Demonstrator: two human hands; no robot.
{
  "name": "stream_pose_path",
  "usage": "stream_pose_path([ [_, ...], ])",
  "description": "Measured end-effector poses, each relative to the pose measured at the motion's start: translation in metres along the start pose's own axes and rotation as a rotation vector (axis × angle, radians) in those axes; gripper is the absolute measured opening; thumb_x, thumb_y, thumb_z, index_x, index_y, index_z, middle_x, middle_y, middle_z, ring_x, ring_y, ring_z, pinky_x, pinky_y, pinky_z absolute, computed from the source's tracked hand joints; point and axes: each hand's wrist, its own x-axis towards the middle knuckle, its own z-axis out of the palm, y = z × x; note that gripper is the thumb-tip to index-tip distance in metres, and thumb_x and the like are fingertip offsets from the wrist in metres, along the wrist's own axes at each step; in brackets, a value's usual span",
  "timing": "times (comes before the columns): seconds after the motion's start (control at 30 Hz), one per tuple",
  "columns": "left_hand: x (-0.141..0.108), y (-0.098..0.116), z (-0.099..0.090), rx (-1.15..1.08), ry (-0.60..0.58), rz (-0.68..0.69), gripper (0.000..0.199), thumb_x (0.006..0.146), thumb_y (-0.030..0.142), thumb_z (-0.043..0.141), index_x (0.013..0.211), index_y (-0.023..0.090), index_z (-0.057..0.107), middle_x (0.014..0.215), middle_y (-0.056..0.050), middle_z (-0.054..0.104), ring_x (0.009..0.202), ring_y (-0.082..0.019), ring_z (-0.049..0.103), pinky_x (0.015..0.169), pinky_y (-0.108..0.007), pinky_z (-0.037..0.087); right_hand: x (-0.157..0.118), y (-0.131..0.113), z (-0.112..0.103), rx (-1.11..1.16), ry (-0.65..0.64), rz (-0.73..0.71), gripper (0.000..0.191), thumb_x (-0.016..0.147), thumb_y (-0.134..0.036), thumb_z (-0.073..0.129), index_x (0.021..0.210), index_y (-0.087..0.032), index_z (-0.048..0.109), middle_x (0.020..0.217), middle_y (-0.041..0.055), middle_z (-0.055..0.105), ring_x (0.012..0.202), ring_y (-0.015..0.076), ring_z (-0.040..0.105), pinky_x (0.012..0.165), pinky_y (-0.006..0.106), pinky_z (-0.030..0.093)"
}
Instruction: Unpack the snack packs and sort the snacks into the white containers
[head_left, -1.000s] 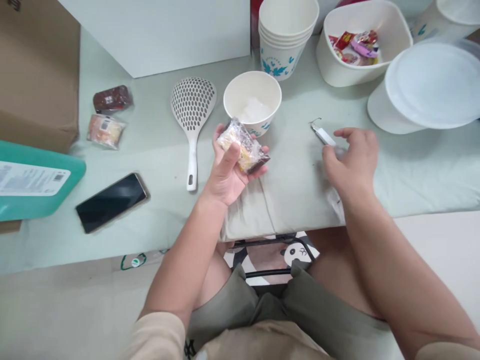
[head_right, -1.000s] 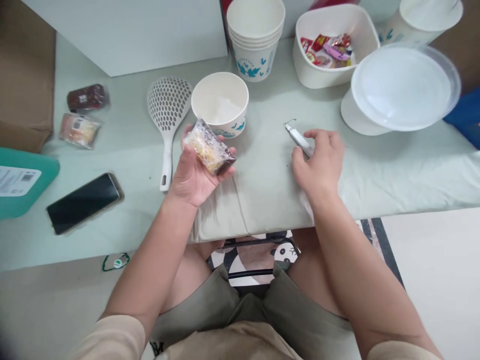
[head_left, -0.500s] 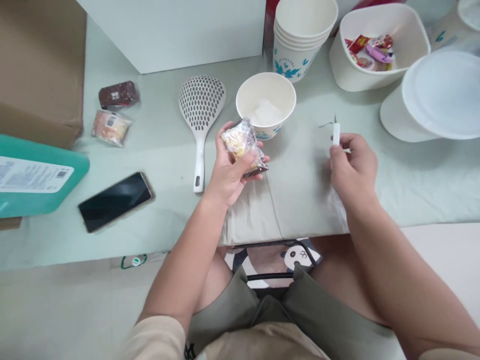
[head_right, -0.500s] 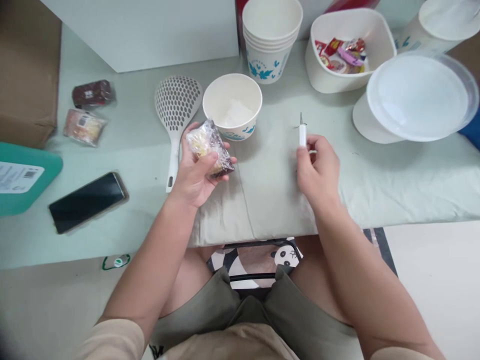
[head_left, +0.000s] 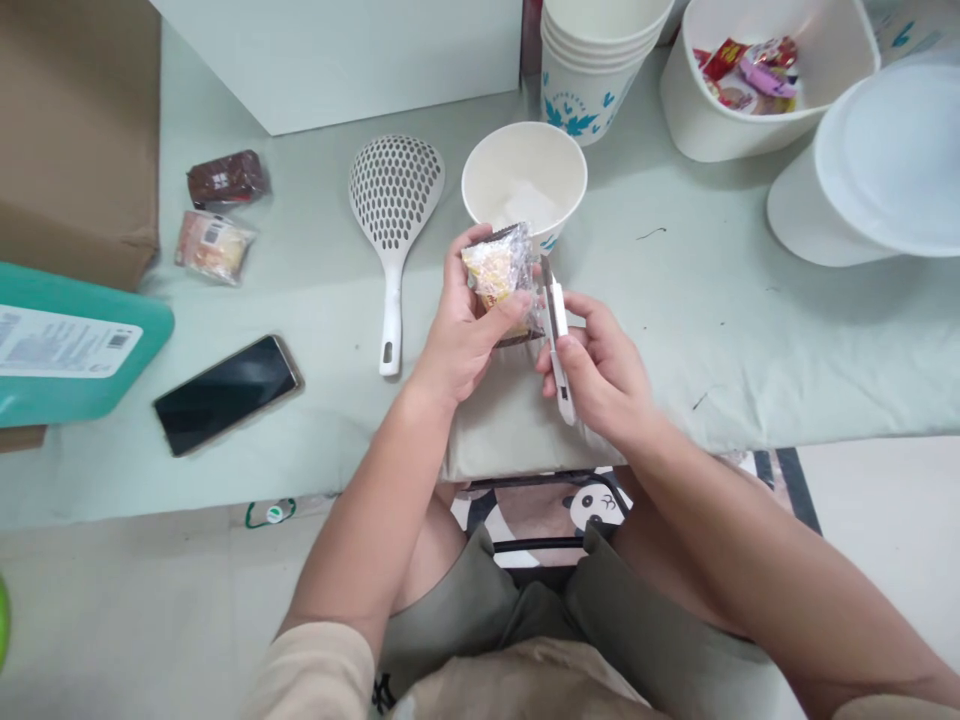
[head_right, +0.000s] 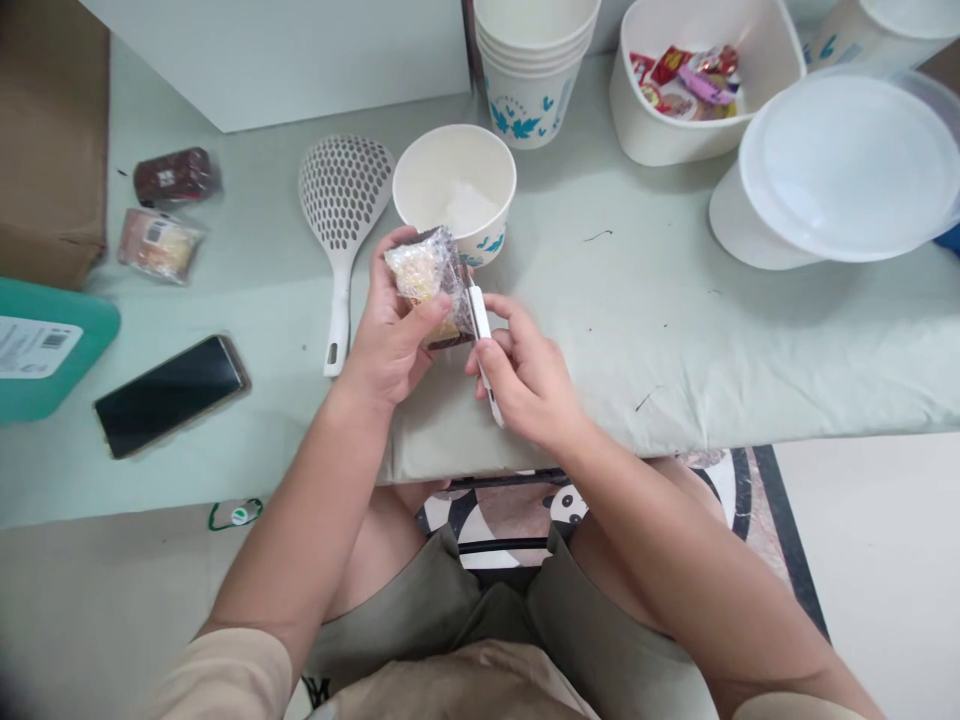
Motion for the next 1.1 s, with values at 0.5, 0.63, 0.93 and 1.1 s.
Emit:
stream_pose_path([
  [0.5,-0.004,0.001,0.001,-0.025,0.037,-0.04,0.093,0.081,0.036,0.087,0.159,0.042,0.037,0.138,-0.007,0.064,0.135,-0.033,0.064,0.105,-0.046,0.059,0.003,0.0,0.009,-0.052,0.058,-0.014,0.061,0.102,-0.061,0.051,0.157,-0.036,0.047,0.088,0.0021,0.074,0.056,0.0176,0.065,0.062,0.039,0.062],
  [0.63,-0.001,0.005,-0.005,0.067,-0.033,0.007,0.093,0.08,0.041,0.087,0.159,0.04,0.039,0.136,-0.006,0.067,0.134,-0.034,0.065,0.105,-0.045,0.06,0.004,0.001,0.012,-0.054,0.047,-0.035,0.062,0.101,-0.062,0.051,0.157,-0.036,0.047,0.086,0.0017,0.074,0.055,0.0164,0.063,0.063,0.038,0.061],
  [0.93,-0.003,0.007,0.0,-0.031,0.062,0.015,0.09,0.084,0.038,0.084,0.16,0.042,0.036,0.144,-0.006,0.064,0.148,-0.035,0.053,0.112,-0.049,0.054,0.004,0.005,0.02,-0.045,0.003,0.002,0.057,0.102,-0.055,0.053,0.156,-0.037,0.049,0.084,0.0006,0.073,0.056,0.0168,0.065,0.059,0.036,0.061],
  [1.1,0.0,0.008,-0.002,-0.037,0.069,0.059,0.08,0.085,0.033,0.081,0.155,0.042,0.042,0.146,-0.003,0.063,0.15,-0.031,0.051,0.114,-0.048,0.054,0.002,0.008,0.024,-0.051,-0.019,0.002,0.055,0.103,-0.05,0.056,0.155,-0.035,0.052,0.082,-0.0002,0.074,0.054,0.0151,0.062,0.058,0.033,0.06],
])
